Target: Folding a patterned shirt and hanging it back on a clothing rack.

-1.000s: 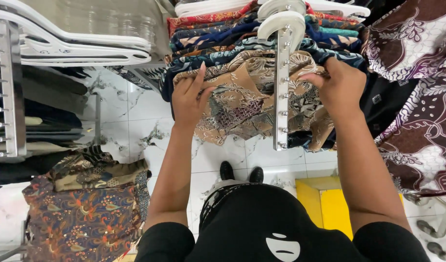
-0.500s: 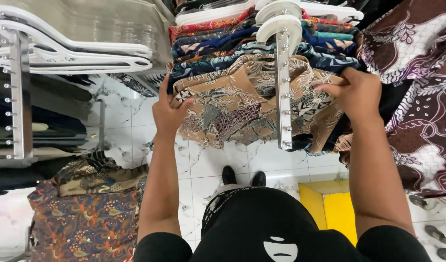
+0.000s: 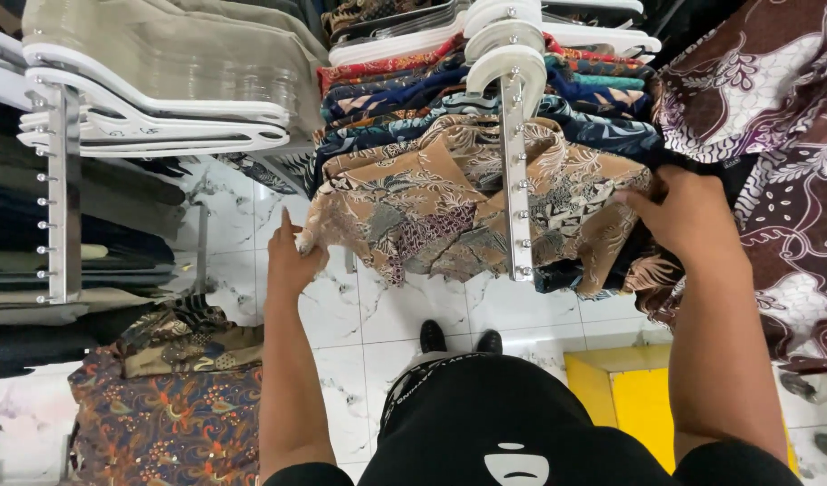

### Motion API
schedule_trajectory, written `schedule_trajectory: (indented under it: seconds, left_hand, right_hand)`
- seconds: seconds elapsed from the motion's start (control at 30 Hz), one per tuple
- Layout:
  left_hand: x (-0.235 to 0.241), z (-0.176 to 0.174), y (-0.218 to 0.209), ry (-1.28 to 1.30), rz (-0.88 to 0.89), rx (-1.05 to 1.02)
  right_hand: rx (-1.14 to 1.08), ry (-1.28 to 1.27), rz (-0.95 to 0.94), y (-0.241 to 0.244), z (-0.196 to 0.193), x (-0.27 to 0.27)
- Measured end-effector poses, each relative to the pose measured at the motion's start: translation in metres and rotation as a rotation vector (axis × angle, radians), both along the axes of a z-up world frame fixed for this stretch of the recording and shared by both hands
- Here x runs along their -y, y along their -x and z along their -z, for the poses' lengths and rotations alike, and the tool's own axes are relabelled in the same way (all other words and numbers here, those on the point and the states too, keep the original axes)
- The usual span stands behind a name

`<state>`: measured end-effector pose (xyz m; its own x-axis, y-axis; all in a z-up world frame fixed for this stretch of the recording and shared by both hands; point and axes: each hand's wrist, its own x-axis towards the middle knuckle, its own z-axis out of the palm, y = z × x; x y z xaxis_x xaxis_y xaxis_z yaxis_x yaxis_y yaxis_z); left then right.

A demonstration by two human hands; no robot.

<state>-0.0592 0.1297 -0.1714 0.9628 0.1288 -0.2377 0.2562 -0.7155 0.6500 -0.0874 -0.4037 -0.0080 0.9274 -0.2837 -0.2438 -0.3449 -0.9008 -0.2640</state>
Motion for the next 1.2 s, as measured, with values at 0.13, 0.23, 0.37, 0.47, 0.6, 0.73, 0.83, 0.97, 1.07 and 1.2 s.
schedule_trajectory:
  seconds: [0.13,0.23,0.37,0.47,0.6,0.73,0.83,0.97,1.07,1.2]
  left_hand:
    - [0.021,0.000,0.007,0.068,-0.034,0.743]
    - [0.080,-0.060,-0.004,0.182,-0.049,0.888]
    - [0.115,-0.087,-0.036,-0.087,0.291,1.038]
    - [0.138,-0.098,-0.049,-0.334,0.392,0.872]
    - [0.147,-0.107,-0.051,-0.513,0.368,0.832]
    - [0.148,-0.100,-0.050,-0.468,0.304,0.961]
    - [0.151,-0.092,-0.051,-0.466,0.257,1.012]
    - [0.155,-0.080,-0.059,-0.477,0.188,1.097]
    - [0.154,-0.083,-0.060,-0.478,0.192,1.100]
    - [0.159,-0.111,-0.056,-0.310,0.270,1.010]
  right_hand:
    - [0.208,-0.043,-0.021,0.012,-0.017,-0.010]
    - [0.678,0.053,-0.246,0.007,-0.004,-0.011]
    - [0.497,-0.091,-0.260,-0.015,-0.017,-0.041]
    - [0.456,0.003,-0.407,-0.028,0.017,-0.033]
    - [0.548,0.024,-0.410,-0.030,0.025,-0.033]
    - [0.590,0.044,-0.415,-0.033,0.036,-0.027]
    - [0.671,0.054,-0.422,-0.037,0.044,-0.026]
    - [0.735,0.053,-0.397,-0.044,0.062,-0.025]
    - [0.744,0.061,-0.363,-0.044,0.058,-0.030]
    - [0.764,-0.059,-0.451,-0.038,0.031,-0.045]
